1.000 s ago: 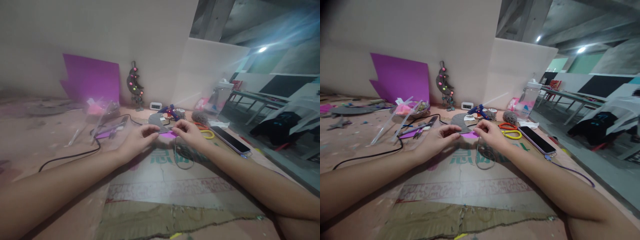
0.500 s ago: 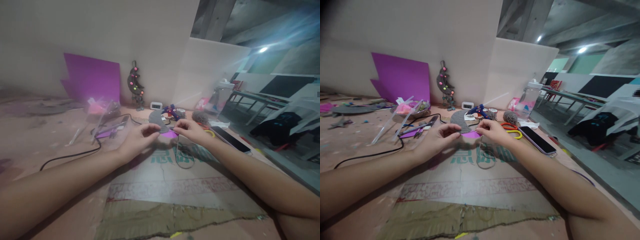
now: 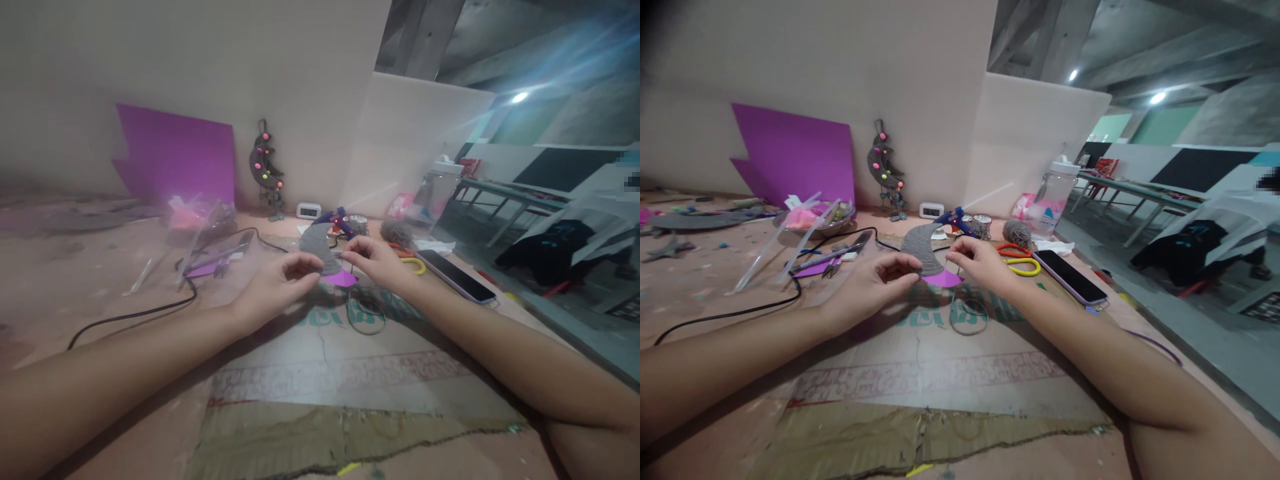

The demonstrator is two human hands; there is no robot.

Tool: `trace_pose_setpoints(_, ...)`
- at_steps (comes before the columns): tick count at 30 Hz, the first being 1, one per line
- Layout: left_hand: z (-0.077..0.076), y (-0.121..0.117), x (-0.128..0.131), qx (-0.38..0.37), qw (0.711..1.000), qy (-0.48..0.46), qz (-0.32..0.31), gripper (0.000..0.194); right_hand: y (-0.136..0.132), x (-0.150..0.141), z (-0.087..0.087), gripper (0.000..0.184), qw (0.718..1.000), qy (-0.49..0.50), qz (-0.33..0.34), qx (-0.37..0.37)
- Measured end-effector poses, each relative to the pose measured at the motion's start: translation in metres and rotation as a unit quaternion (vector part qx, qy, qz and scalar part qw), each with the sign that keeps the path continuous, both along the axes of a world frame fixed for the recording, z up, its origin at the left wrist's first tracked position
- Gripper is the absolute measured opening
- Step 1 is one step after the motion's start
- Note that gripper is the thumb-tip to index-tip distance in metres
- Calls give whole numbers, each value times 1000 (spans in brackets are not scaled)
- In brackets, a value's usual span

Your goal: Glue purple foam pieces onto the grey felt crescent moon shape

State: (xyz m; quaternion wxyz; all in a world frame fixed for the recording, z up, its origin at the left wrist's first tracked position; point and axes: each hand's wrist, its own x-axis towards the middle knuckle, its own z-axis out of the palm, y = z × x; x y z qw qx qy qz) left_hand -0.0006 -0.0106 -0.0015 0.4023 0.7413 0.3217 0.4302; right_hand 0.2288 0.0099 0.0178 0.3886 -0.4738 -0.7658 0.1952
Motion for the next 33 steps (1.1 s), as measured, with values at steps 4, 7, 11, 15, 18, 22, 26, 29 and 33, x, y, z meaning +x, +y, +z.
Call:
trace_pose_setpoints(4,-1,-1,1,-6,1000,8,-2,23,-2,-4,-6,20,1000,4,-4,-16)
trace_pose_setpoints(7,-2,0,1,-9,1000,10,-3,23,-1,-5,-14,19,1000,9,-23,-11)
trace_pose_setpoints(11,-3,5,0,19,1000,18,14,24,-1,-6,-17,26,996,77,-46,0)
trace_pose_setpoints(15,-3,8,-1,35,999,16,31,24,-5,-8,-13,39,997,68,-13,-36)
trace_pose_setpoints(18,-4,8,-2,44,998,18,34,25,-12,-14,-11,40,994,68,21,-87)
trace_pose_setpoints(22,-6,9,-3,50,998,37,28,30,-18,-22,-12,35,978,131,49,-152)
trace_pose_setpoints(26,-7,11,-4,58,997,41,15,32,-19,-24,-16,34,968,182,36,-167)
trace_pose_setpoints(29,-8,11,-4,65,997,41,3,33,-18,-22,-20,34,971,177,24,-157)
trace_pose_setpoints(33,-7,11,-3,74,996,46,17,31,-16,-21,-25,36,973,167,23,-160)
